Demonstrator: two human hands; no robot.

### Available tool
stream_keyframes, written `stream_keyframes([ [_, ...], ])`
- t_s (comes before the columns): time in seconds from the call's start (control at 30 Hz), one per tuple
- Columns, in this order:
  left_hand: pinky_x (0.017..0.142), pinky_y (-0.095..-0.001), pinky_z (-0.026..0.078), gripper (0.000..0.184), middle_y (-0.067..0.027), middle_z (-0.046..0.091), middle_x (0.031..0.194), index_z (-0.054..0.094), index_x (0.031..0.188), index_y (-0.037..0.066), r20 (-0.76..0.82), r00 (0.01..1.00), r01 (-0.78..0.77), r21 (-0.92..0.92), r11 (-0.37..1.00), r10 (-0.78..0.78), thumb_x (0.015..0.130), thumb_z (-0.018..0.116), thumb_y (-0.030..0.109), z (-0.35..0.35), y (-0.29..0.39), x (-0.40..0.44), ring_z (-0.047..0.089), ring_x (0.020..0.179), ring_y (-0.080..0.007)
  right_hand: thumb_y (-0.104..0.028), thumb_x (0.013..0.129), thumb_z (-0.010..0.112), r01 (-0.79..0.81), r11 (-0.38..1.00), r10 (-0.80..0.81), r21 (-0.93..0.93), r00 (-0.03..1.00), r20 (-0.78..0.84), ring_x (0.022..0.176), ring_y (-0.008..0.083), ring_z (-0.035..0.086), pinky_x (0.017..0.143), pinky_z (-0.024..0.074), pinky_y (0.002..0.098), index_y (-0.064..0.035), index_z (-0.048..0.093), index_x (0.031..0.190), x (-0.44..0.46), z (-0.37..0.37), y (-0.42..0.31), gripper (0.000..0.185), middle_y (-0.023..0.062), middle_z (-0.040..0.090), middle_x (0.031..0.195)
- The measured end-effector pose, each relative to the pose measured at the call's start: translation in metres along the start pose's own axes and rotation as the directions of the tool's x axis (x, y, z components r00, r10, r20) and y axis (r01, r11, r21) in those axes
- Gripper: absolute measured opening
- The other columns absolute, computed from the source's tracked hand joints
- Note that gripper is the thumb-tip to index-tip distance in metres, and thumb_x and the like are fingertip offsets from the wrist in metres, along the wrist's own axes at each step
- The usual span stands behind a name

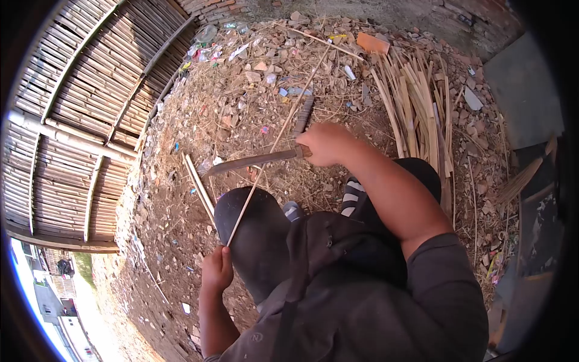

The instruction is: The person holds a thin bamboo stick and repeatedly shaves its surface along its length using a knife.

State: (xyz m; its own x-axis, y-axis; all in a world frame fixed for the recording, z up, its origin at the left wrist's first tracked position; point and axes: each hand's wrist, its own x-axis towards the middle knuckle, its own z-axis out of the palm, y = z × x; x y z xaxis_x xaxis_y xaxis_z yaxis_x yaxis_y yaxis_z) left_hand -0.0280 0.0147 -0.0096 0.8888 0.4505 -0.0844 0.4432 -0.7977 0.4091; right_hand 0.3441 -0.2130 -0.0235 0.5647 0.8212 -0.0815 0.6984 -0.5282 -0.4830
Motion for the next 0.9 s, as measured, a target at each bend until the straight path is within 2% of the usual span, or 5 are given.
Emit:
stream_keyframes([
  [0.07, 0.059, -0.0526, 0.043, 0.043, -0.0243, 0.059, 0.067, 0.054, 0.082, 0.000, -0.010, 1.000, -0.006, 0.014, 1.000, 0.006, 0.107, 0.040, 0.032, 0.002, -0.005, -0.001, 0.059, 0.066, -0.0482, -0.023, 0.074, 0.069, -0.002, 0.999, -0.002, 0.041, 0.996, 0.091, 0.093, 0.0372, 0.068, 0.081, 0.0549, 0.0453, -0.0023, 0.068, 0.104, 0.002, 0.000, 0.007, 0.036, 0.0210, 0.070, 0.098],
  [0.17, 0.060, -0.0542, 0.043, 0.042, -0.0251, 0.059, 0.067, 0.054, 0.084, 0.000, 0.013, 1.000, 0.010, -0.005, 1.000, -0.010, 0.106, 0.040, 0.033, 0.001, -0.012, 0.002, 0.059, 0.068, -0.0492, -0.024, 0.074, 0.069, -0.201, 0.936, 0.250, 0.290, 0.957, -0.145, 0.092, 0.0372, 0.069, 0.081, 0.0547, 0.0458, -0.0025, 0.068, 0.103, 0.030, 0.019, 0.053, 0.037, 0.0213, 0.070, 0.098],
  [0.43, 0.061, -0.0567, 0.043, 0.038, -0.0254, 0.059, 0.068, 0.052, 0.083, 0.002, -0.041, 0.999, -0.017, 0.076, 0.997, 0.020, 0.105, 0.043, 0.032, 0.006, -0.004, -0.004, 0.059, 0.068, -0.0497, -0.018, 0.072, 0.066, 0.119, 0.989, -0.116, -0.084, 0.992, 0.043, 0.089, 0.0380, 0.068, 0.077, 0.0543, 0.0467, -0.0039, 0.068, 0.097, -0.005, -0.002, -0.018, 0.028, 0.0174, 0.070, 0.090],
  [0.57, 0.061, -0.0570, 0.043, 0.037, -0.0257, 0.060, 0.070, 0.054, 0.085, 0.002, -0.074, 0.996, 0.060, 0.050, 0.997, -0.056, 0.105, 0.044, 0.032, 0.013, -0.005, -0.006, 0.060, 0.069, -0.0500, -0.018, 0.073, 0.066, -0.290, 0.890, 0.325, 0.352, 0.945, -0.043, 0.091, 0.0371, 0.069, 0.080, 0.0548, 0.0451, -0.0019, 0.070, 0.103, 0.027, 0.017, 0.051, 0.034, 0.0193, 0.070, 0.093],
  [0.9, 0.059, -0.0567, 0.042, 0.034, -0.0255, 0.059, 0.068, 0.053, 0.082, 0.004, -0.085, 0.996, -0.037, -0.010, 0.999, 0.036, 0.104, 0.047, 0.030, 0.012, -0.007, -0.001, 0.059, 0.067, -0.0495, -0.019, 0.073, 0.066, 0.022, 0.996, -0.022, 0.087, 1.000, 0.000, 0.089, 0.0375, 0.069, 0.079, 0.0544, 0.0474, -0.0036, 0.067, 0.094, 0.004, 0.002, 0.008, 0.026, 0.0203, 0.069, 0.092],
])
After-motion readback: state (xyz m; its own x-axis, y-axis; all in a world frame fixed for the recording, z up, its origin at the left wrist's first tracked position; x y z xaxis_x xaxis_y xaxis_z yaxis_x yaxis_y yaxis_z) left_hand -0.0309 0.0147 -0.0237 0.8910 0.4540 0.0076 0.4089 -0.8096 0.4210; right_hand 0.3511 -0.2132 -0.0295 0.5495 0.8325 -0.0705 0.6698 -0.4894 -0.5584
